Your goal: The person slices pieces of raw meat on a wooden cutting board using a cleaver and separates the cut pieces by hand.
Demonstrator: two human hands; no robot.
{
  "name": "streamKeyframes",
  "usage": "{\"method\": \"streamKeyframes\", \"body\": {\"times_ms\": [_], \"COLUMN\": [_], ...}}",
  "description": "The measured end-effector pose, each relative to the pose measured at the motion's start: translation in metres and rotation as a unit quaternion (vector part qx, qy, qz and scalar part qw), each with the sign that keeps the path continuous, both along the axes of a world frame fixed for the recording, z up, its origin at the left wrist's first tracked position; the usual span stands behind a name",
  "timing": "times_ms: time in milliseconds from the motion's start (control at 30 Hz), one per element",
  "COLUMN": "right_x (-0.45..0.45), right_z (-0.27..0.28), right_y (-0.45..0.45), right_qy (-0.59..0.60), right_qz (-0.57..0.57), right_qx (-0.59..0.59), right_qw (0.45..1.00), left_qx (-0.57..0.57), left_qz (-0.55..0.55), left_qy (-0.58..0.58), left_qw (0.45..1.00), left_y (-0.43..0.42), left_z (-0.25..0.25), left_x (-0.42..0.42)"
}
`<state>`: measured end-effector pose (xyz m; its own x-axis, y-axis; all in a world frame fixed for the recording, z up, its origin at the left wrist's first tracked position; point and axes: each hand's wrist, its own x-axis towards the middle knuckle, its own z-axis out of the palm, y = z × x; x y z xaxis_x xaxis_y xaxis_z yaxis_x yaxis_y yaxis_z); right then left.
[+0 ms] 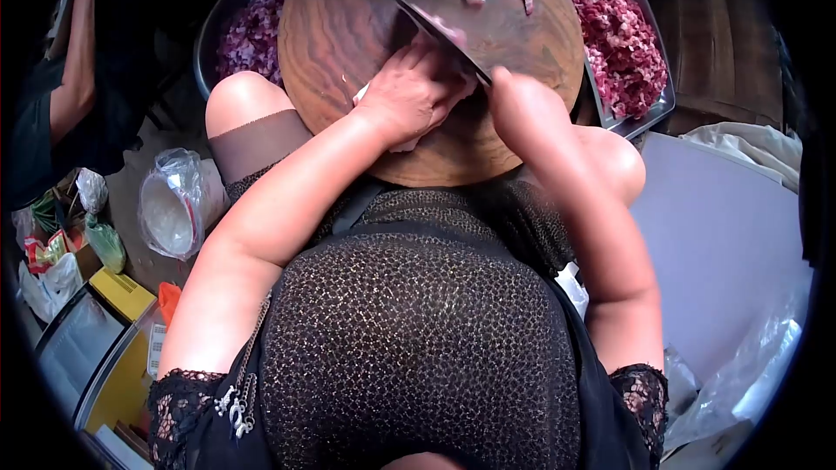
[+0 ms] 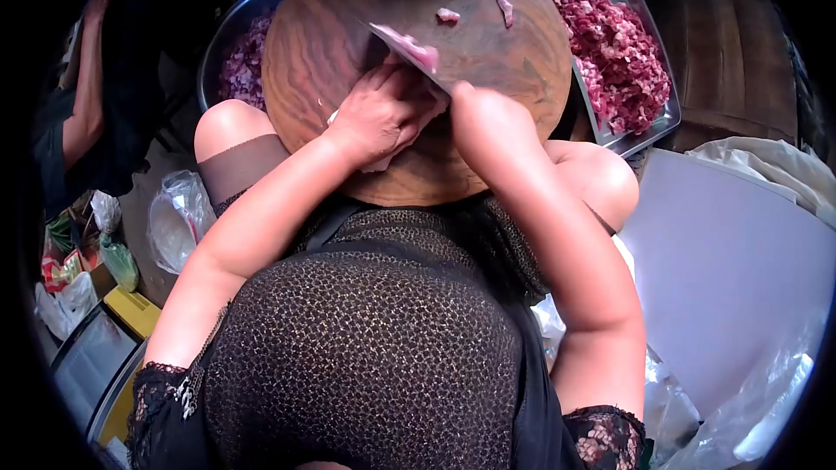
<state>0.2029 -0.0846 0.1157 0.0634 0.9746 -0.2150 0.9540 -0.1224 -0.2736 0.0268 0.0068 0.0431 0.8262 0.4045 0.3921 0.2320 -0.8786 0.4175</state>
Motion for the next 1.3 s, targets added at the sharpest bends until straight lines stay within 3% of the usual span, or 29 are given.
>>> {"method": "streamKeyframes", "body": {"times_ms": [133,200,233,300,400,467,500,533,567,700,733,800,867,933,1000,1033,1133,1200,1233,1267,1300], "right_x": [-0.019,-0.032,-0.026,-0.021,-0.007,0.008,0.017,0.023,0.029,0.025,0.023,0.017,0.008,-0.001,-0.026,-0.037,-0.060,-0.052,-0.041,-0.033,-0.023], "right_z": [0.004,0.037,0.012,-0.002,0.004,0.016,0.017,0.019,0.010,0.018,0.020,0.023,0.022,-0.002,0.002,-0.007,0.015,0.015,0.017,0.025,0.024], "right_y": [0.064,0.096,0.105,0.119,0.081,0.046,0.033,0.022,0.006,-0.013,-0.013,-0.005,0.022,0.058,0.084,0.096,0.125,0.133,0.126,0.122,0.108], "right_qy": [-0.019,-0.018,-0.017,-0.060,-0.048,-0.019,-0.001,0.035,-0.016,-0.080,-0.086,-0.093,-0.103,-0.134,-0.121,-0.117,-0.116,-0.104,-0.067,-0.046,-0.032], "right_qz": [0.047,0.049,0.068,0.111,0.070,0.022,-0.001,-0.036,-0.034,-0.083,-0.033,0.018,0.099,0.131,0.139,0.145,0.149,0.039,-0.014,-0.083,-0.118], "right_qx": [0.000,-0.161,-0.108,-0.129,-0.095,-0.076,-0.073,-0.087,-0.002,0.025,0.070,0.116,0.091,0.007,-0.004,0.039,-0.035,-0.036,-0.001,-0.013,0.049], "right_qw": [0.999,0.986,0.992,0.984,0.992,0.997,0.997,0.995,0.999,0.993,0.993,0.989,0.986,0.982,0.983,0.982,0.981,0.993,0.998,0.995,0.991], "left_qx": [0.010,0.012,0.006,0.024,0.106,0.097,-0.003,0.008,0.034,0.072,0.083,0.031,0.027,0.022,0.048,0.018,0.002,-0.170,-0.196,-0.035,0.134], "left_qz": [0.040,0.030,0.017,0.025,0.068,0.062,0.024,0.048,0.048,0.054,0.051,0.050,0.037,0.044,0.032,0.021,-0.008,0.067,0.082,0.075,0.076], "left_qy": [0.036,-0.032,0.013,0.007,0.005,0.038,0.172,0.204,0.197,0.136,0.091,0.141,0.117,0.080,0.105,0.101,0.139,0.092,0.077,0.141,0.186], "left_qw": [0.998,0.999,1.000,0.999,0.992,0.993,0.985,0.978,0.979,0.987,0.991,0.988,0.992,0.996,0.993,0.994,0.990,0.979,0.974,0.987,0.970], "left_y": [-0.005,-0.007,-0.007,-0.010,-0.016,-0.016,-0.010,-0.013,-0.018,-0.039,-0.043,-0.046,-0.042,-0.043,-0.037,-0.036,-0.038,-0.041,-0.045,-0.044,-0.044], "left_z": [0.001,0.005,0.007,0.007,0.010,0.008,-0.004,0.003,0.010,0.003,-0.002,-0.001,-0.001,-0.002,0.000,-0.002,-0.008,0.001,0.010,0.008,0.016], "left_x": [0.001,0.003,0.000,-0.003,-0.006,-0.010,-0.010,-0.008,-0.006,0.001,0.002,0.004,0.005,0.000,0.002,0.004,-0.001,0.006,0.003,0.002,0.002]}}
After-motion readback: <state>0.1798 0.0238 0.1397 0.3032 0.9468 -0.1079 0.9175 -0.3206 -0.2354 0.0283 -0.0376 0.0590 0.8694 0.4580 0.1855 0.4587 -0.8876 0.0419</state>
